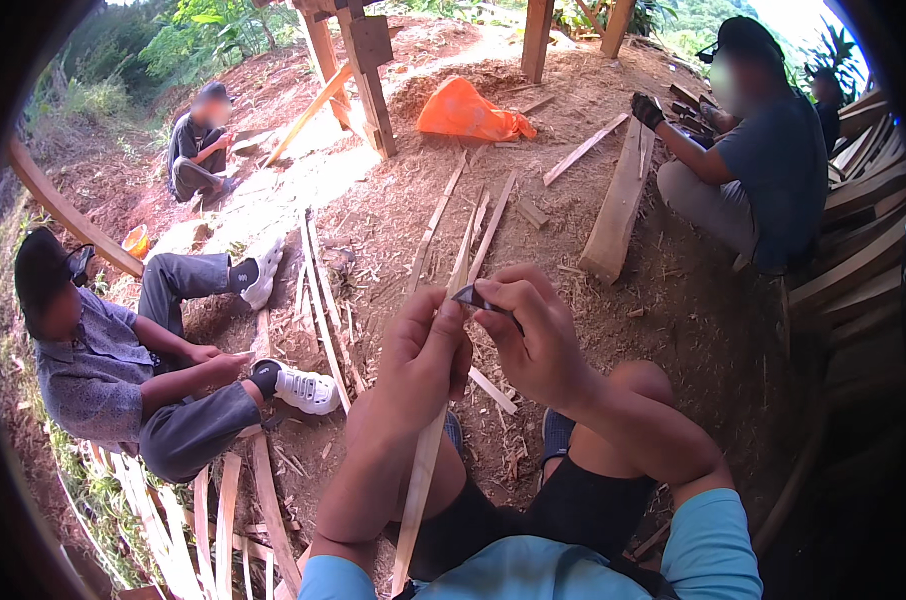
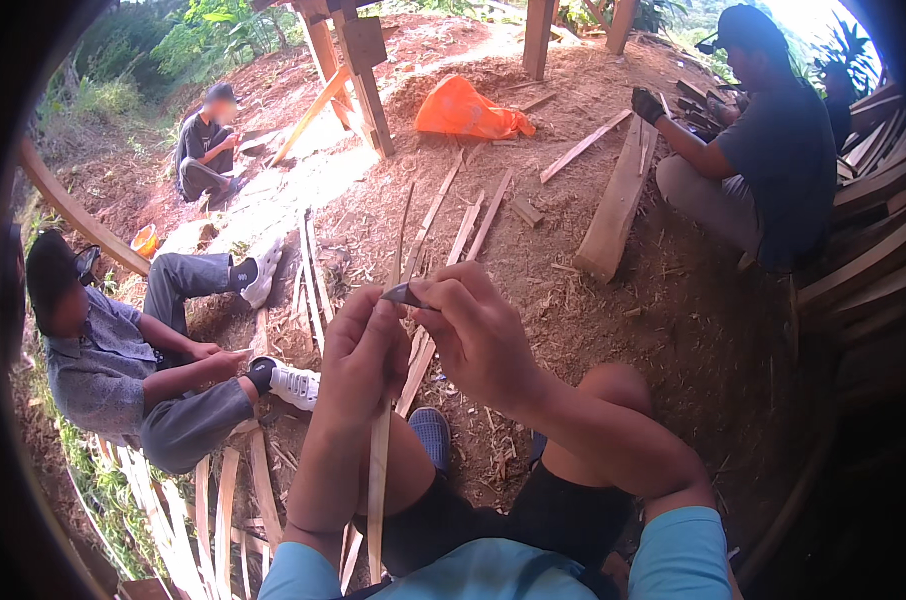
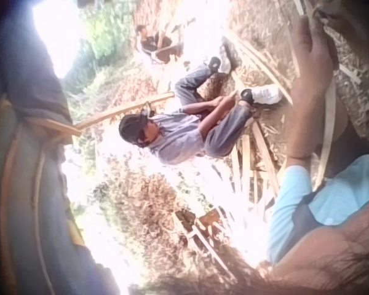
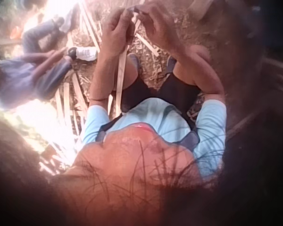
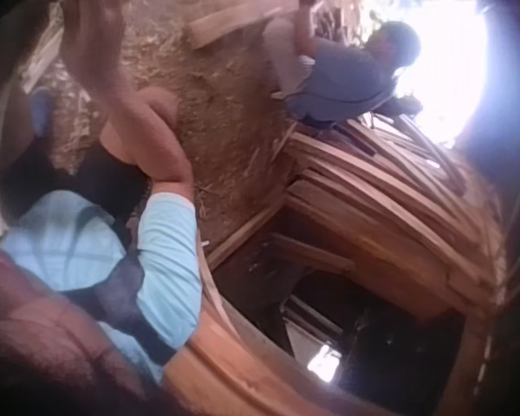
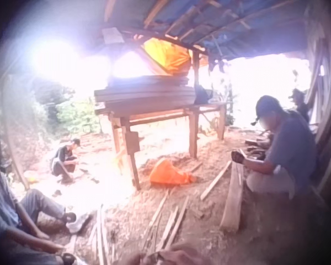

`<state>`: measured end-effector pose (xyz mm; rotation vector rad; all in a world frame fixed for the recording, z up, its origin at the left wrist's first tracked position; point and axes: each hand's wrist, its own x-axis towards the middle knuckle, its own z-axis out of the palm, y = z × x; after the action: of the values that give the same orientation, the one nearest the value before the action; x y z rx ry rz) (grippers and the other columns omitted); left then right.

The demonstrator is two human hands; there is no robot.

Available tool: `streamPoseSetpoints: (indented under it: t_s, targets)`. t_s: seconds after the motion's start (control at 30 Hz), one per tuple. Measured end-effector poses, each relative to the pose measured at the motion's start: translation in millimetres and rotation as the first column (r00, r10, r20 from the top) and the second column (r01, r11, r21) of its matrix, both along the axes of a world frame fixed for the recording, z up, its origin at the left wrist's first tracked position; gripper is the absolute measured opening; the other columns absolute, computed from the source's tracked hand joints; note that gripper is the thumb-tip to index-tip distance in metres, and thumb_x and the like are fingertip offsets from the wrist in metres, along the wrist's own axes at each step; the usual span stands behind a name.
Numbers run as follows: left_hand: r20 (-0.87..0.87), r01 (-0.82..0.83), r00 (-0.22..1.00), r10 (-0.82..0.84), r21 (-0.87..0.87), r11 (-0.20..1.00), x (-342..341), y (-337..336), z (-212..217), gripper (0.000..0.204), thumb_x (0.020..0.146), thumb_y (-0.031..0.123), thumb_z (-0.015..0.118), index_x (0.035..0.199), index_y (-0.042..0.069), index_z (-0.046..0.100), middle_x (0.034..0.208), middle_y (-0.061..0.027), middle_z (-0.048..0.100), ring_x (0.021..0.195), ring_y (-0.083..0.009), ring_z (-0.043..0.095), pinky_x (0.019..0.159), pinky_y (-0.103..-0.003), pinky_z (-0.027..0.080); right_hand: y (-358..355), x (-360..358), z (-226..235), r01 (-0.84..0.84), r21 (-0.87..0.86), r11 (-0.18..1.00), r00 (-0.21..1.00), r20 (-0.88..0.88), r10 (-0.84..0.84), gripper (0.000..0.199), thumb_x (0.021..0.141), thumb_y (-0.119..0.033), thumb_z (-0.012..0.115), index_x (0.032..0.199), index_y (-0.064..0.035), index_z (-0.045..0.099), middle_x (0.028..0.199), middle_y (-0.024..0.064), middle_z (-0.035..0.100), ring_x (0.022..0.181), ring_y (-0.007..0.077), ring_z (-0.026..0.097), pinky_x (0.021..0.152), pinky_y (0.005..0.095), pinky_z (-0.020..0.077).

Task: The person sits on the ground and uses a knife to shave thin strips from a long, thin piece of wood. They hold the wood in their left hand and the knife in their right, repeatedly scraping the blade along the wood's length to produce shavings.

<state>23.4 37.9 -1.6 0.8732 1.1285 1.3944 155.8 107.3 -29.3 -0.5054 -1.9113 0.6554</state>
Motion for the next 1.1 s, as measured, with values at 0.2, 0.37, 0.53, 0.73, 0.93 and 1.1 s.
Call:
streamPoseSetpoints:
  t_s: [0.2,0.37,0.53,0.73,0.93,1.1]
  targets:
    - [-0.061,-0.013,0.998,0.011,-0.025,1.0,2.0,-3.5,-3.3,0.017,0.1,0.021,0.042,0.098,0.006,0.049,0.051,0.0014,0.044,0.037,-0.0053,0.038,0.033,-0.02,0.028,8.0,5.4,1.4,0.006,0.067,0.998,0.999,0.053,-0.009,0.017,0.081,-0.002,0.064,0.097,-0.0025,0.058,0.088,0.0111,0.055,0.072,0.0277,0.061,0.057,0.0351,0.049]
    - [-0.063,-0.023,0.998,0.022,-0.016,1.0,5.2,-0.2,-1.1,0.016,0.1,0.021,0.042,0.098,0.006,0.048,0.051,0.0025,0.044,0.037,-0.0046,0.038,0.032,-0.02,0.027,14.5,3.5,-3.6,0.061,0.114,0.992,0.997,0.049,-0.067,0.019,0.079,-0.003,0.066,0.097,-0.0045,0.059,0.087,0.0097,0.055,0.069,0.0261,0.061,0.055,0.035,0.0486]
    - [-0.028,-0.002,1.0,0.003,0.03,1.0,1.2,-2.5,-0.3,0.016,0.1,0.021,0.042,0.098,0.006,0.048,0.052,0.0025,0.044,0.037,-0.0045,0.038,0.033,-0.019,0.028,18.5,-0.4,-3.0,0.014,0.167,0.986,1.0,0.015,-0.017,0.022,0.079,-0.004,0.067,0.1,-0.0058,0.06,0.09,0.0098,0.055,0.068,0.0245,0.061,0.055,0.034,0.0494]
    - [0.004,0.007,1.0,-0.007,-0.005,1.0,-1.5,-10.6,6.0,0.016,0.1,0.021,0.042,0.098,0.006,0.048,0.054,0.0015,0.045,0.038,-0.0052,0.039,0.034,-0.019,0.03,14.6,0.5,3.9,-0.073,0.2,0.977,0.995,-0.054,0.086,0.021,0.083,-0.007,0.065,0.103,-0.0052,0.058,0.091,0.0118,0.055,0.07,0.023,0.061,0.057,0.0312,0.0496]
    - [-0.023,0.046,0.999,-0.047,-0.003,0.999,-1.3,-12.1,4.2,0.015,0.099,0.019,0.042,0.096,0.005,0.047,0.053,0.002,0.045,0.038,-0.0049,0.039,0.035,-0.019,0.03,28.2,0.1,12.7,0.0,0.168,0.986,1.0,-0.007,0.002,0.018,0.086,-0.007,0.063,0.102,-0.002,0.056,0.09,0.0118,0.055,0.071,0.0218,0.06,0.057,0.031,0.0489]
    - [-0.047,0.065,0.997,-0.065,-0.011,0.998,-0.1,-12.4,3.6,0.016,0.1,0.019,0.041,0.094,0.005,0.046,0.052,0.0025,0.044,0.036,-0.0045,0.039,0.034,-0.019,0.029,29.6,-2.8,12.7,0.031,0.152,0.988,0.999,-0.038,-0.026,0.017,0.087,-0.007,0.062,0.101,-0.0013,0.056,0.089,0.0118,0.054,0.071,0.0215,0.059,0.058,0.0307,0.0484]
